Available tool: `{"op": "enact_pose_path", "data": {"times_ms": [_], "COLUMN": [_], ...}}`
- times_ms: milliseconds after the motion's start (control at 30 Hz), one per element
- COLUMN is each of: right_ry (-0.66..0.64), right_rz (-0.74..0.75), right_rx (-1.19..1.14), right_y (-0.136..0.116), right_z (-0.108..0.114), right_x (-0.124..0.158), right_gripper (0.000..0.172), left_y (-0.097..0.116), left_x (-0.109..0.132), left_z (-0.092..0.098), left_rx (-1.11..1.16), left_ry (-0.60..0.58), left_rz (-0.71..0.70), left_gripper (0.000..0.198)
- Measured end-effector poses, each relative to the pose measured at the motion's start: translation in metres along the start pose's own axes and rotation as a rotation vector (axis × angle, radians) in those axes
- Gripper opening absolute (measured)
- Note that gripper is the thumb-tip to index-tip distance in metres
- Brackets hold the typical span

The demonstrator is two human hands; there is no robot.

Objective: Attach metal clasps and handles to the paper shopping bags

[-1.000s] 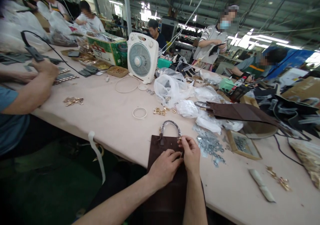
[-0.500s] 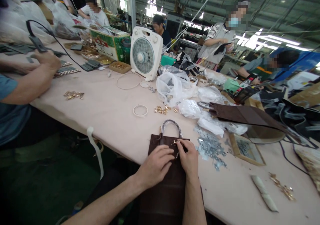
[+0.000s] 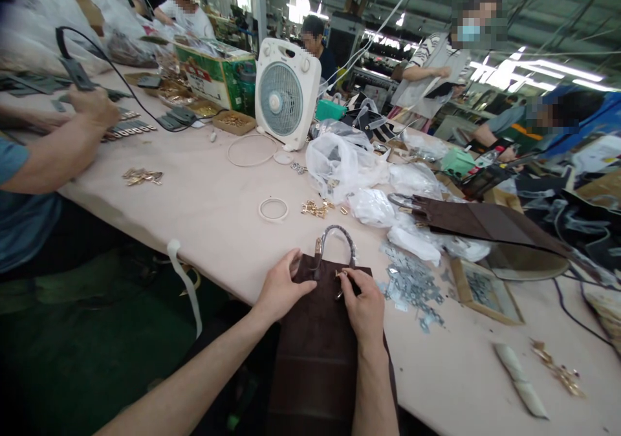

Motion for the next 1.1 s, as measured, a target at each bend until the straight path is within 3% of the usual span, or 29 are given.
{"op": "enact_pose_path", "data": {"times_ms": [100,167,367,467,733,1100], "right_ry": [-0.006,-0.010,-0.007,-0.005,-0.030,-0.197], "right_rz": [-0.033,-0.040,0.031,0.078,0.192,0.284], "right_rx": [-0.021,-0.027,-0.027,0.002,0.087,0.225], "right_y": [0.003,0.005,0.000,-0.005,-0.012,-0.017], "right_z": [0.000,0.001,0.005,0.006,0.004,0.005], "right_x": [0.002,0.003,0.003,0.002,0.001,-0.002], "right_gripper": [0.029,0.031,0.028,0.024,0.020,0.025], "left_y": [0.009,0.013,0.005,0.003,-0.002,-0.003], "left_x": [-0.005,-0.007,-0.010,-0.009,-0.010,-0.011], "left_z": [-0.007,-0.010,-0.022,-0.023,-0.023,-0.022], "left_rx": [-0.043,-0.053,0.567,0.716,0.829,0.799], "left_ry": [-0.140,-0.176,-0.322,-0.355,-0.340,-0.350], "left_rz": [0.042,0.049,0.227,0.276,0.282,0.214], "left_gripper": [0.029,0.013,0.036,0.045,0.052,0.053]}}
Point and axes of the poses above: each hand's wrist, its own x-axis away from the middle knuckle, its own z-axis out of the back of the hand, y = z × x, the point moved 3 cm from there along -x, towards the middle knuckle, and after that the axes turned 9 degrees about -y, right-handed, at the moved point
